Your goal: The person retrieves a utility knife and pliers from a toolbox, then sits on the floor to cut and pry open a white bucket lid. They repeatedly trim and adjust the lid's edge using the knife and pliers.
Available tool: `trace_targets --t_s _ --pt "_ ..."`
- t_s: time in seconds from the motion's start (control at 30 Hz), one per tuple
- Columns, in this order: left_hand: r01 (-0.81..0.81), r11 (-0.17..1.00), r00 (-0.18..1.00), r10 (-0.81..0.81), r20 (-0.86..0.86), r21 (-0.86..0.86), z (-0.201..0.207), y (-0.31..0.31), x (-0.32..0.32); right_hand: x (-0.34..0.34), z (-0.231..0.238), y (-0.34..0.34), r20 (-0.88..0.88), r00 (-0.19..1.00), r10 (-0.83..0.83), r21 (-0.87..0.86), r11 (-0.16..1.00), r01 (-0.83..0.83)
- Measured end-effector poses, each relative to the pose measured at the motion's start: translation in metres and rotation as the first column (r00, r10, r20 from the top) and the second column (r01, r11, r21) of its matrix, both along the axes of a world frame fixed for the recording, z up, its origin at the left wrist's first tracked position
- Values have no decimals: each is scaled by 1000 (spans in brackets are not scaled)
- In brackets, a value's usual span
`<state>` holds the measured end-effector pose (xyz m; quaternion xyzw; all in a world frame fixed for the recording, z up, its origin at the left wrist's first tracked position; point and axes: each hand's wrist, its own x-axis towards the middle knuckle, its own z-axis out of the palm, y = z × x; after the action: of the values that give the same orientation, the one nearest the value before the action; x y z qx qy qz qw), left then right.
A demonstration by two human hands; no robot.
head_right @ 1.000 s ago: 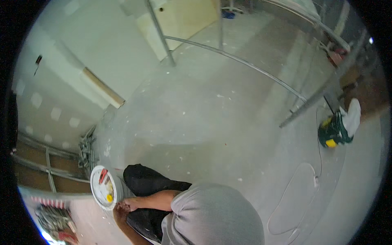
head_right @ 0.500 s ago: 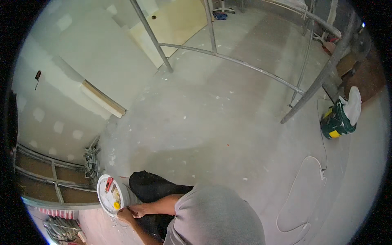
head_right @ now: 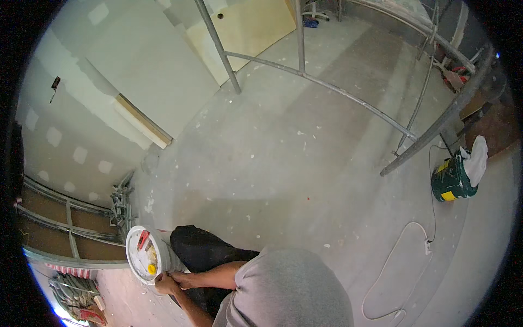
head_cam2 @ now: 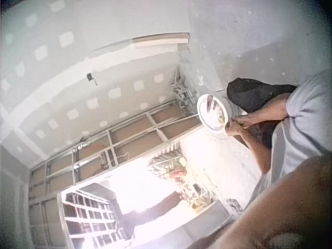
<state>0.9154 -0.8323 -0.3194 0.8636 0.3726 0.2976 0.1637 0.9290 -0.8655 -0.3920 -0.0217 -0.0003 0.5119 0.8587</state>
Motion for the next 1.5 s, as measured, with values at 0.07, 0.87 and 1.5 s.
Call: trace_targets --t_s 0.07,0.87,1.5 --pt "-37 999 999 37 -22 1 -4 -10 -1 -3 -20 9 79 993 -91 106 991 82" --pt "157 987 928 -141 -346 20 31 -12 -46 36 -20 -33 45 925 377 -190 912 -362" --pt "111 987 953 -73 -293 113 9 -33 -40 28 -24 -6 -136 964 227 -65 969 -237"
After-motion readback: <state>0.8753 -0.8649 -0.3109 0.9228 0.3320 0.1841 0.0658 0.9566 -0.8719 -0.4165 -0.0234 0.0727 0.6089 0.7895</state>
